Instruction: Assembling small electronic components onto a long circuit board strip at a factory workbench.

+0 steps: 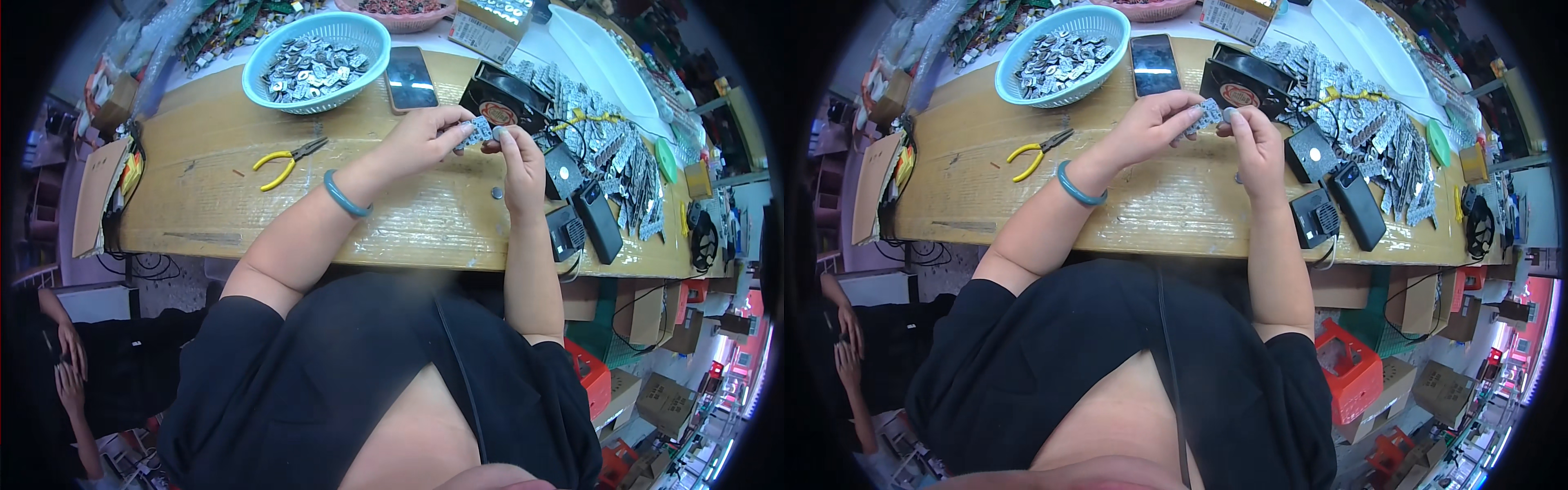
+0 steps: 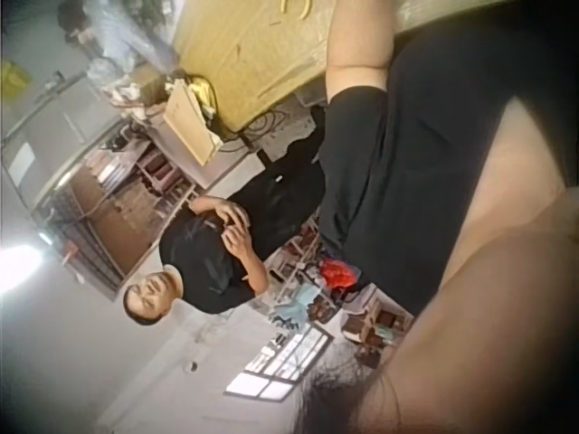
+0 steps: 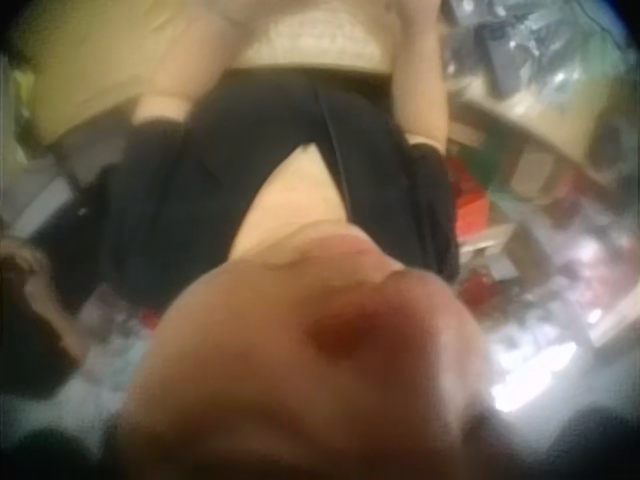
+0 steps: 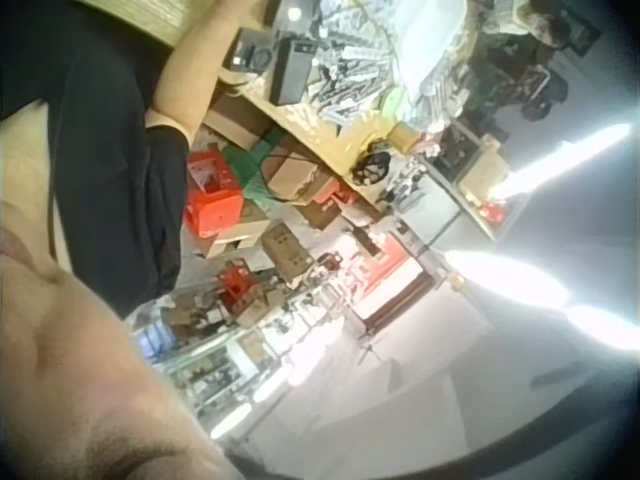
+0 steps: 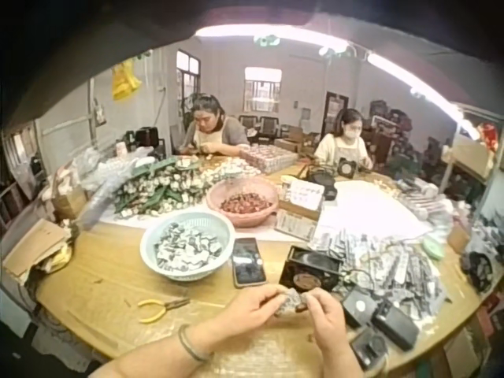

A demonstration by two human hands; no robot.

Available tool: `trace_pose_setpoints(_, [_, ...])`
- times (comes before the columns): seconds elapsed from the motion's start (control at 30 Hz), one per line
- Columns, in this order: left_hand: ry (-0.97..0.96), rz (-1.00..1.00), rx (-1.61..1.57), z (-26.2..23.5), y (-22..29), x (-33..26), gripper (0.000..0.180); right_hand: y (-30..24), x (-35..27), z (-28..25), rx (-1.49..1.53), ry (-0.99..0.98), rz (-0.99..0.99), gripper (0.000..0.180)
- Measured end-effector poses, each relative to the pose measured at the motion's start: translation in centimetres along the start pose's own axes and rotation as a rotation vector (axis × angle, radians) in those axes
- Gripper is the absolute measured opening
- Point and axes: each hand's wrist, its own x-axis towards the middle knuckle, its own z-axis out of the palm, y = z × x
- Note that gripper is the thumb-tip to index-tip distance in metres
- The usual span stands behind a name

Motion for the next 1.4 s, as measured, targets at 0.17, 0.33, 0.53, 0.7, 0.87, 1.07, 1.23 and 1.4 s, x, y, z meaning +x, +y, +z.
trace_pose_setpoints(0.17, [-0.044,0.096,0.114,-0.6,-0.2,0.1,0.022,-0.4,0.1,-0.6,-0.123,-0.048,-0.035,0.019])
trace_pose_setpoints(0.33, [0.007,-0.050,-0.308,-0.5,-0.2,0.2,0.025,-0.5,0.0,-0.2,-0.081,0.011,0.021,0.019])
trace_pose_setpoints(0.53, [0.384,-0.043,-0.663,-1.0,0.0,0.7,0.033,-0.4,-0.3,0.3,0.156,-0.226,0.116,0.020])
trace_pose_setpoints(0.7, [0.468,0.054,-0.629,-0.9,-0.3,0.7,0.036,-0.7,-0.7,1.3,0.203,-0.284,0.196,0.021])
trace_pose_setpoints(0.87, [0.372,-0.019,-0.645,-1.6,-0.5,0.8,0.038,-0.2,-0.3,0.6,0.203,-0.059,0.190,0.018])
trace_pose_setpoints(1.07, [0.205,-0.103,-0.847,-0.4,-0.8,0.7,0.029,-0.4,-0.3,0.9,0.163,-0.092,0.172,0.017])
trace_pose_setpoints(1.23, [0.249,-0.094,-0.513,-0.3,-0.4,0.3,0.028,-0.3,-0.3,0.2,-0.008,-0.129,0.168,0.019])
trace_pose_setpoints(1.4, [-0.018,-0.049,-0.259,0.3,0.8,-0.2,0.025,-0.3,0.0,-0.5,0.098,0.078,0.109,0.022])
